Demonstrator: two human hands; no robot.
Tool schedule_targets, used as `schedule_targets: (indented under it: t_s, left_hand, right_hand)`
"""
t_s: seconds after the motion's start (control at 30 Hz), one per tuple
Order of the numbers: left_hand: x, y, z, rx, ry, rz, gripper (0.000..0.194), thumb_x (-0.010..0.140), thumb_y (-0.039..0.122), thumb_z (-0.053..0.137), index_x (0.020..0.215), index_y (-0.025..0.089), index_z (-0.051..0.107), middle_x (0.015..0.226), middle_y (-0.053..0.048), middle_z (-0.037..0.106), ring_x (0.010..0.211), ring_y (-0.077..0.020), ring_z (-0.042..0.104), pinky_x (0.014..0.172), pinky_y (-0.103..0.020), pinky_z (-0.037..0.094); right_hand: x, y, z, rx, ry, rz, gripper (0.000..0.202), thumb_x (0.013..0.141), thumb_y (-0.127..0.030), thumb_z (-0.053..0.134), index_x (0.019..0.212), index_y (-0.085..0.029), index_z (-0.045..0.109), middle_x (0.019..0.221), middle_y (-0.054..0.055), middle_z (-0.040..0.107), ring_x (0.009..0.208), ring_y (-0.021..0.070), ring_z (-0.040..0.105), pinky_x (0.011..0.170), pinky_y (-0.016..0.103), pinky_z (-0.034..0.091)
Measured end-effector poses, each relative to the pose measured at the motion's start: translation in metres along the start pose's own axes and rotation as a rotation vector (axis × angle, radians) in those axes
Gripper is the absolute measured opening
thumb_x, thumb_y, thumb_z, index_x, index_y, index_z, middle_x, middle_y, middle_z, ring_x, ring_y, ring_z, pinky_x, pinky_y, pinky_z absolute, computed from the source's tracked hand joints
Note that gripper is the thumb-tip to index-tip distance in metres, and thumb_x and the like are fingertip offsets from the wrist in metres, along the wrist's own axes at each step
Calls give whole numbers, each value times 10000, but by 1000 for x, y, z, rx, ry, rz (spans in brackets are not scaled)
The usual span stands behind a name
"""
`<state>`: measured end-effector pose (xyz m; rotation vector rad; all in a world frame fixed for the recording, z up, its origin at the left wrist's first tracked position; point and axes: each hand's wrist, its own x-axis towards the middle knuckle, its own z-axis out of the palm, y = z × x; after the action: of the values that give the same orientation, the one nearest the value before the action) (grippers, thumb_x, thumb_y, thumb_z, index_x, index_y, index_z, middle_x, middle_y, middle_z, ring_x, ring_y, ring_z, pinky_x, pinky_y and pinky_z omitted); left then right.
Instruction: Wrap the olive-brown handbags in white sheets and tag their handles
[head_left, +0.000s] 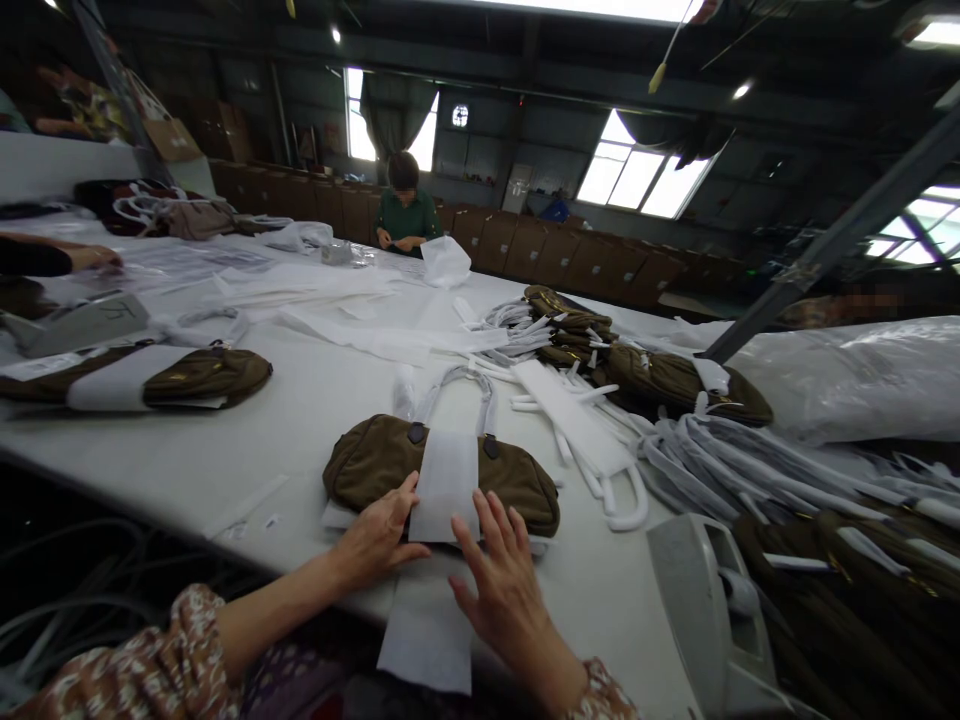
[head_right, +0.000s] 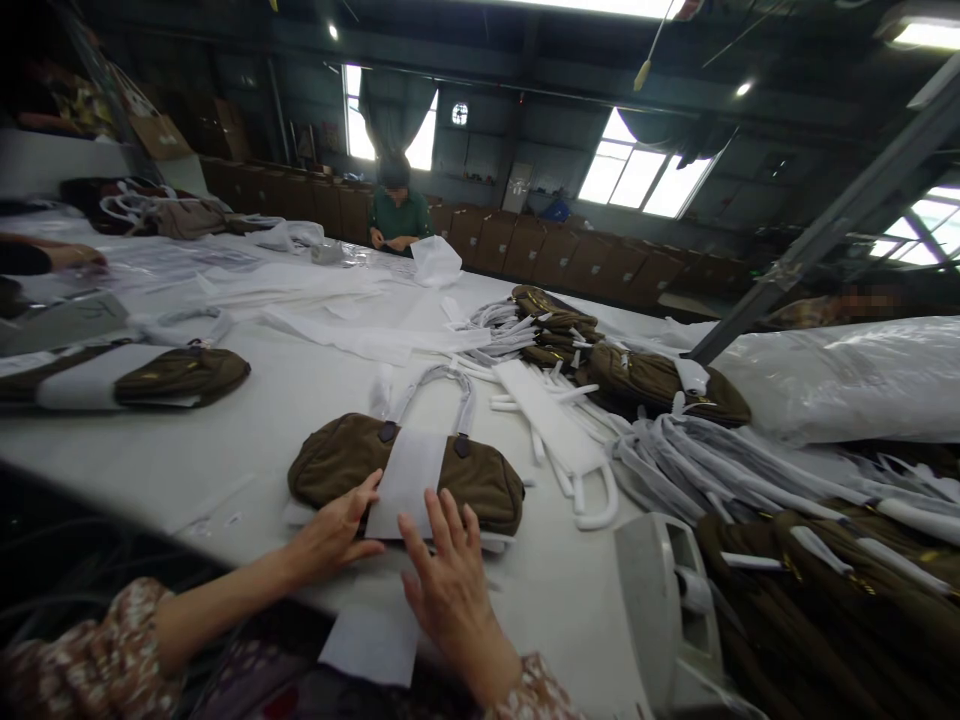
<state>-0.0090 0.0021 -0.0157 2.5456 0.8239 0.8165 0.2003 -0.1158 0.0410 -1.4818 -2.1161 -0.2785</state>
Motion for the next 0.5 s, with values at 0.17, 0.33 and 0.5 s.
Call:
schedule_targets:
  t_s: [0.17,0.33,0.5]
  left_hand:
    - [-5,-1,5,-23,76,22,593,720,261,763,1156,200,366,1415,-195,414,1271,-275,474,996,-442,471]
    - [3,5,4,208,-11,73,635,692,266,794,1219,208,444,1347,-159,513,1214,-302,518,1004,-480,435]
    - [17,7,4,508,-204,225,789,771,383,729,1433,284,312,1326,-150,543,1099,-304,584,923,-473,454]
  right_hand:
    - [50,27,14,271,-144,200,385,766,-108,599,1129,-219,663,1091,86,690,989,213,634,870,347,476]
    - [105,64,-8,529,-13,480,202,834,-332,604,750,-183,713,710,15,680,727,174,636,701,276,506]
    - [190,107,-19,656,45,685,229,850,-347,576,774,-148,661,664,11,642,592,125,612,482,211,519]
